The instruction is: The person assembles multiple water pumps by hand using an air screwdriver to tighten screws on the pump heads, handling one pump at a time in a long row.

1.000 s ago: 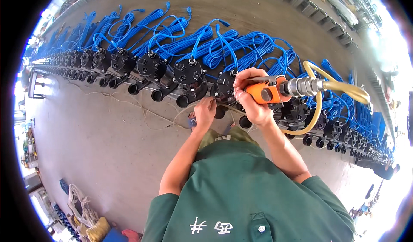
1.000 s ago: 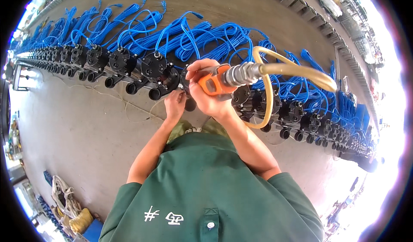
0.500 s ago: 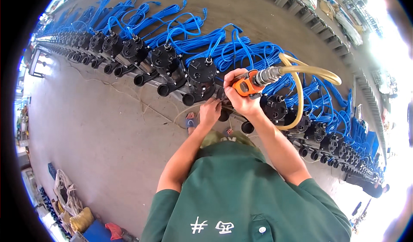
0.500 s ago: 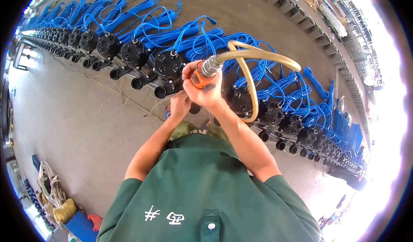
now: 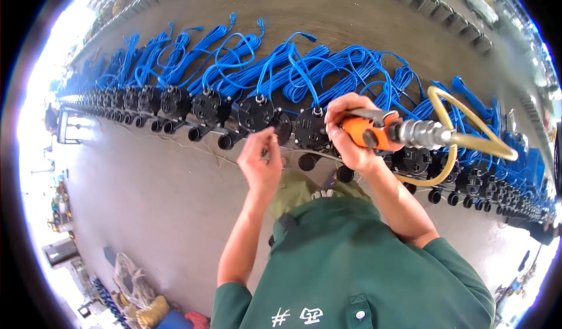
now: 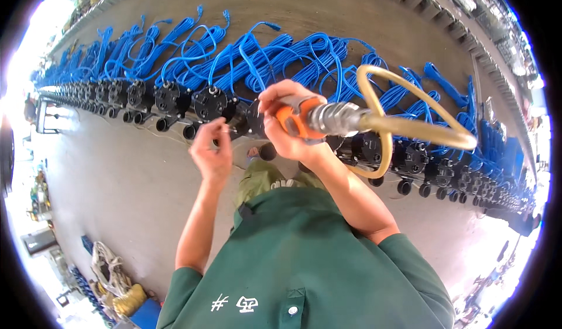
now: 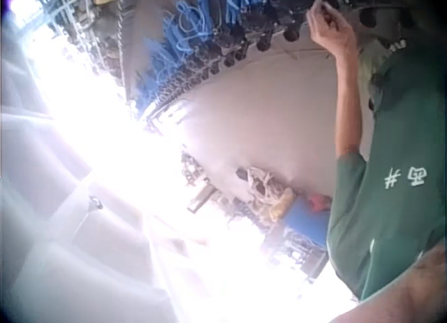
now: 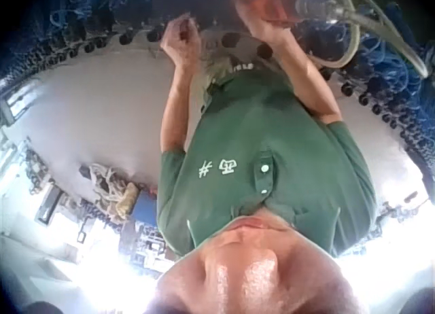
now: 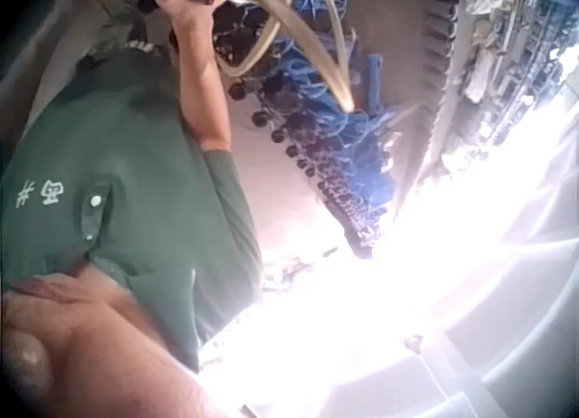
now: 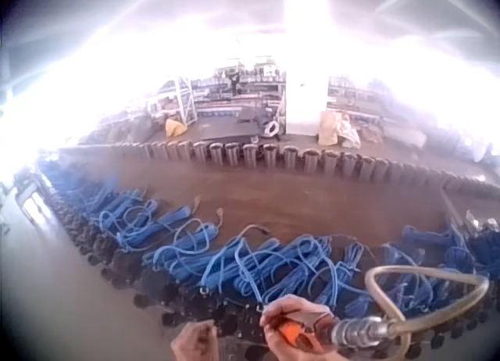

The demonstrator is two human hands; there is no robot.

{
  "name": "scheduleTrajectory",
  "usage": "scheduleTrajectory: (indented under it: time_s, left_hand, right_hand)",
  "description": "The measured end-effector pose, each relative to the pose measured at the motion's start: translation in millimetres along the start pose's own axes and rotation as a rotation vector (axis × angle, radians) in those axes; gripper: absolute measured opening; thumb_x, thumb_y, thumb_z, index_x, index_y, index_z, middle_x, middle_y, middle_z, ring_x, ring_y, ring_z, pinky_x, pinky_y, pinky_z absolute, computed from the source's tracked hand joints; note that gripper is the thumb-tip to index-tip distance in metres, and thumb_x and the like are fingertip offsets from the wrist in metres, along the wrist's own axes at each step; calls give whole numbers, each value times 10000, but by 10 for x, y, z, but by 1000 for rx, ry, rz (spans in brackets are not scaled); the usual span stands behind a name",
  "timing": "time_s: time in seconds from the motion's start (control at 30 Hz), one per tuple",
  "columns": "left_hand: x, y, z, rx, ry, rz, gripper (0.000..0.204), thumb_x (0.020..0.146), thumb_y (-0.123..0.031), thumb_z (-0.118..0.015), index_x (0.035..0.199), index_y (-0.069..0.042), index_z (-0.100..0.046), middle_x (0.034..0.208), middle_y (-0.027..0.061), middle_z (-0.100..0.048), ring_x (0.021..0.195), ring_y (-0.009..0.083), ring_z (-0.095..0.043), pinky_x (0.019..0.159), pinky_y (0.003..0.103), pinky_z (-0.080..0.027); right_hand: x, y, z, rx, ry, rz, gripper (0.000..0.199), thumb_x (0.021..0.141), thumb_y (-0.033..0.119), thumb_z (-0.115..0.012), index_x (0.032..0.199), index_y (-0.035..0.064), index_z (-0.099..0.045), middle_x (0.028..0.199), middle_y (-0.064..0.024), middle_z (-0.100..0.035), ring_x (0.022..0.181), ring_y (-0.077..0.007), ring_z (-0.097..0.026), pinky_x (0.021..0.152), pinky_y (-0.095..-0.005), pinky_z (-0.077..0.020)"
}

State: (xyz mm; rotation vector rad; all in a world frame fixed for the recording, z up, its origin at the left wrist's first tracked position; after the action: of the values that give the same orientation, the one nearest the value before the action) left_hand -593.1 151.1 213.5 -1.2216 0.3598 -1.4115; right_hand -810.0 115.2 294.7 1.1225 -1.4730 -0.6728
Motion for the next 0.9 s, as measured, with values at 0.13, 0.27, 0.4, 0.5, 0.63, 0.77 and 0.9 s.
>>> scheduleTrajectory:
  time_s: [0.13,0.27,0.4,0.5,0.63,0.77,0.9]
  left_hand:
    - [1199,-711,-59,116,159,-229,83,848,-14,-681,929,-21,-698,843,98,-686,741,236,-635,681,332,-511]
    - [1911,-881,-1312,244,834,-501,157,876,-160,-710,922,-11,-728,859,134,-696,791,279,-640,713,370,-502]
    - [1365,-469,-2533,319,1617,-784,160,828,-183,-695,837,-25,-718,825,157,-684,849,364,-651,730,447,-524]
    - [514,-33,-2899,244,2048,-1035,175,841,-157,-658,956,-35,-705,875,165,-690,905,378,-667,749,468,-544]
    - [-155,200,-3015,-167,2132,-1251,271,813,-69,-620,1078,-44,-669,977,150,-701,965,356,-662,790,444,-547]
    - [-356,287,-3059,-361,2109,-1275,191,781,-59,-627,962,-46,-685,870,119,-676,947,325,-647,796,428,-544]
    - [-400,312,-3040,-417,2107,-1304,138,748,-58,-639,880,-54,-680,849,126,-672,915,326,-642,790,429,-541]
  right_hand:
    - [-30,44,111,-180,27,32,232,738,-22,-638,965,22,-646,828,-76,-663,691,-115,-641,641,-248,-525]
    - [-110,364,163,-303,-103,319,242,680,-58,-667,903,34,-651,777,-88,-654,634,-216,-665,587,-320,-563]
    - [-129,349,111,-274,-79,207,229,728,-82,-678,930,11,-623,769,-91,-647,605,-238,-652,587,-361,-595]
    - [-151,303,129,-324,-228,120,278,704,-94,-681,947,21,-612,767,-85,-640,590,-213,-638,571,-348,-598]
    - [-170,255,177,-420,-519,95,277,687,-98,-674,929,4,-585,745,-85,-617,542,-186,-615,544,-326,-591]
    - [-205,252,244,-430,-723,72,255,704,-103,-693,934,-13,-628,776,-108,-643,587,-242,-651,539,-331,-582]
    - [-143,259,266,-433,-732,75,259,694,-89,-698,935,-32,-625,771,-130,-637,559,-229,-643,527,-324,-578]
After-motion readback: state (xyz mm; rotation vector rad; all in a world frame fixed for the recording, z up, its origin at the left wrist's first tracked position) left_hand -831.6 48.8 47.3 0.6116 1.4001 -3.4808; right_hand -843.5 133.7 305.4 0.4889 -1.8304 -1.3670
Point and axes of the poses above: each hand's wrist, its own x-axis towards the middle knuckle, its own z-axis out of the back of the hand, y = z × x, the point moved 10 cm from there along x, towards the middle knuckle
